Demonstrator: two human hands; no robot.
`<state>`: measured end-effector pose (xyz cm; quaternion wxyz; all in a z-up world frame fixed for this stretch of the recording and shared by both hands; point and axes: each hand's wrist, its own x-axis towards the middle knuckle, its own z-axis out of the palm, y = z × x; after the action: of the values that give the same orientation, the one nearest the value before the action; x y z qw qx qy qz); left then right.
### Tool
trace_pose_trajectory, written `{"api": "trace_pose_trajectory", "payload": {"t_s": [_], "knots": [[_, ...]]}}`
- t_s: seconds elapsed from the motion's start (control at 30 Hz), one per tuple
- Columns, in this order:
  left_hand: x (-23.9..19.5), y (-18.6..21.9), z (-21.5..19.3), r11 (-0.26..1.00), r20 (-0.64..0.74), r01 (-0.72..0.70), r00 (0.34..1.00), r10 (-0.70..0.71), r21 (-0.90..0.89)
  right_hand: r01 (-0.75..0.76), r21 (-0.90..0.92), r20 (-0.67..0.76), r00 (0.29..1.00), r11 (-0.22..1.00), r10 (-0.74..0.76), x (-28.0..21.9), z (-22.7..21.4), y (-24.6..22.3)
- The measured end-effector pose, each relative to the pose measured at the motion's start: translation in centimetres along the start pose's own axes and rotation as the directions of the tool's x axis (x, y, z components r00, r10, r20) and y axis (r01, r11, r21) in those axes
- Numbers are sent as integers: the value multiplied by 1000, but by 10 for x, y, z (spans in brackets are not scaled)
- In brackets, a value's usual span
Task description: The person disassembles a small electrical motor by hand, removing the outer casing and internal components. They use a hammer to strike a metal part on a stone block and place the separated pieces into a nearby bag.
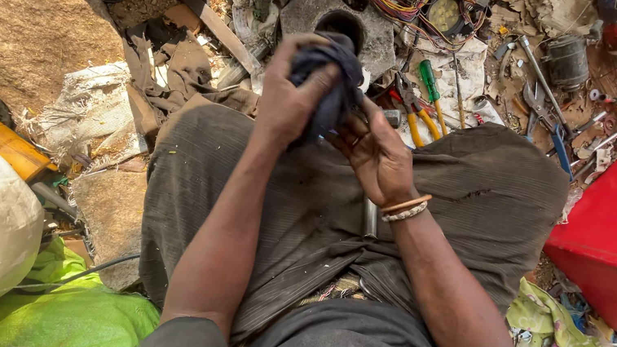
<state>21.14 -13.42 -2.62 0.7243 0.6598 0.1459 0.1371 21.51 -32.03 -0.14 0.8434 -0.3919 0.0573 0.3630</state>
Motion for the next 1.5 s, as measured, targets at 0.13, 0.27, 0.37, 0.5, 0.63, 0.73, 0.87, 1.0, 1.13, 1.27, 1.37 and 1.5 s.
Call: {"api": "trace_pose_trajectory", "payload": {"t_s": [0.13, 0.27, 0.37, 0.5, 0.63, 0.73, 0.87, 1.0, 1.13, 1.27, 1.37, 1.5], "knots": [[-9, 2, 39, 953, -84, -253, 959, 270, 169, 243, -589, -53, 940, 771, -337, 8, -11, 1], [17, -6, 9, 949, -400, -159, 878, 261, 271, 255, -780, 102, 953, 572, -286, -3, -35, -10], [27, -15, -20, 944, -526, -299, 785, 326, 139, -70, -997, -69, 988, -6, -137, -6, -59, -9], [36, -23, -43, 908, -625, -418, 707, 331, 8, -399, -846, -419, 908, -354, -24, 15, -96, 21], [32, -30, -45, 931, -662, -333, 733, 157, -149, -542, -491, -564, 794, 682, 226, 20, -133, 39], [39, -28, -46, 914, -670, -333, 736, 99, -232, -470, -240, -558, 783, 850, 275, 24, -136, 30], [40, -29, -51, 855, -658, -412, 744, 116, -315, -349, -540, -516, 856, 766, 27, -2, -98, 16], [38, -32, -50, 906, -622, -362, 767, 157, -218, -38, -796, -257, 925, 605, -280, -42, -48, -7], [45, -28, -49, 978, -582, -31, 800, 148, 207, -84, -806, -290, 919, 585, -267, -46, -16, -34], [43, -29, -57, 686, -575, 355, 810, 113, 635, -190, -741, -381, 908, 644, -171, -39, -24, -21], [45, -32, -47, 263, -395, 340, 898, 196, 903, -297, -550, -471, 882, 781, 3, -33, -59, 2], [37, -40, -9, 264, -76, -16, 939, 334, 964, -388, -107, -469, 832, 916, 297, -24, -115, 29]]}}
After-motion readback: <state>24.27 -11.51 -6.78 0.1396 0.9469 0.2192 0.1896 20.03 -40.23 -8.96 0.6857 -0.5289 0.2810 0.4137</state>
